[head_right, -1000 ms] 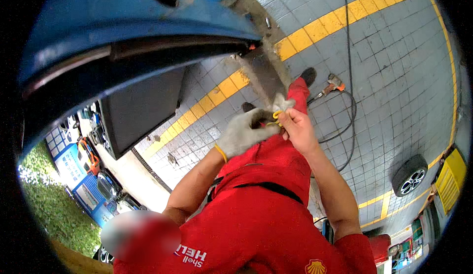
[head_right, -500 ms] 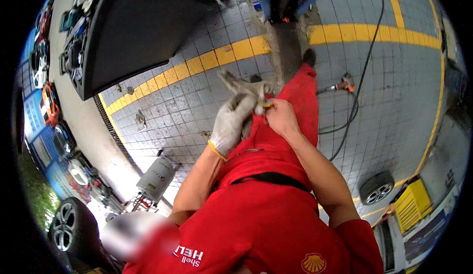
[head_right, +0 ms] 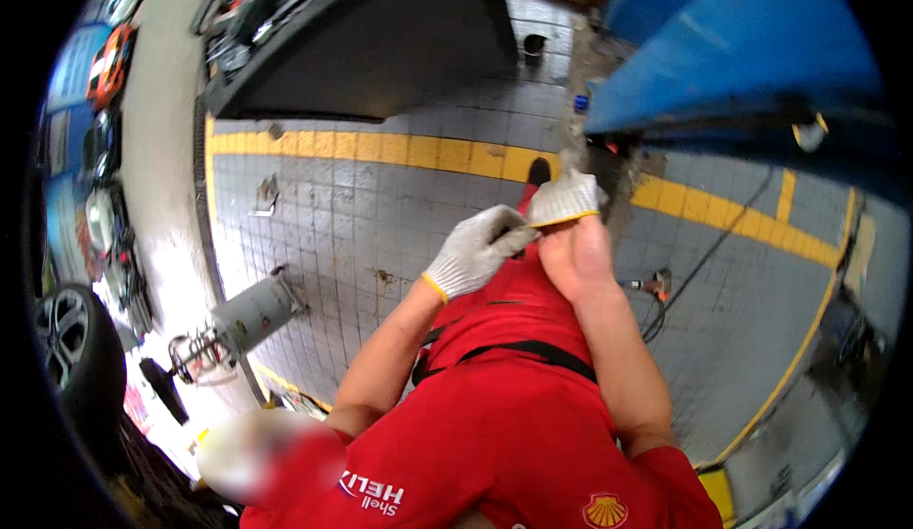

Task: The person walks into an auto repair shop and approaches a car raised on a hydraulic lift. They put on gloves and use a pneumatic impact wrench to remove the lug nuts from a tire. After removing the nuts, the person takes the tire off the wheel hub and places it on the floor.

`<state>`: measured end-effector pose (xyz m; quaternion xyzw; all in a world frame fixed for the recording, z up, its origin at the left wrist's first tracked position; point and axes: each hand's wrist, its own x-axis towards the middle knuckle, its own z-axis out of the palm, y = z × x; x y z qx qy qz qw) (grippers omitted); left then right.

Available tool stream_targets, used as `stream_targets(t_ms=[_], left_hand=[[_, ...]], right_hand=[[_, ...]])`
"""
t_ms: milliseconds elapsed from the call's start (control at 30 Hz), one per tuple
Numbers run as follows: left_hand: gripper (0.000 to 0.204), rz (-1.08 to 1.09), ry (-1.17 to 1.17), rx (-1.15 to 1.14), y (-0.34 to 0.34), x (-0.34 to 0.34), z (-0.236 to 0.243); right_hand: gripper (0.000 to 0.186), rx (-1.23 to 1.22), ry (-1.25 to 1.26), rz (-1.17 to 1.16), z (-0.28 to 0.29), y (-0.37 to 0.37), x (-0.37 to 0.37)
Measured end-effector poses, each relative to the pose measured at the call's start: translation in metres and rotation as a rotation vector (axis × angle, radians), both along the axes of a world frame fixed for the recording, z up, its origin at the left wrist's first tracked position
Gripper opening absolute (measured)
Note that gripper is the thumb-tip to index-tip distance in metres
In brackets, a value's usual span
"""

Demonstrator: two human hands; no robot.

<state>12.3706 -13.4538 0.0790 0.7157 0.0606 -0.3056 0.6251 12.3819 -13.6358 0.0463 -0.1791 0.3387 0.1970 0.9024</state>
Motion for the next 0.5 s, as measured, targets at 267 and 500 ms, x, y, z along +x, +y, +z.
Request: stream_targets(t_ms=[267,500], left_hand=[[0.040,-0.144,-0.494,0.248,0.006,0.056,0.045],[0.039,-0.288,-0.615,0.335,0.017,0.091,0.037]], right_hand=[[0.043,-0.126,-0.603,0.475,0.008,0.057,0.127],[0.063,0.110,-0.079,0.918,0.012,0.094,0.175]])
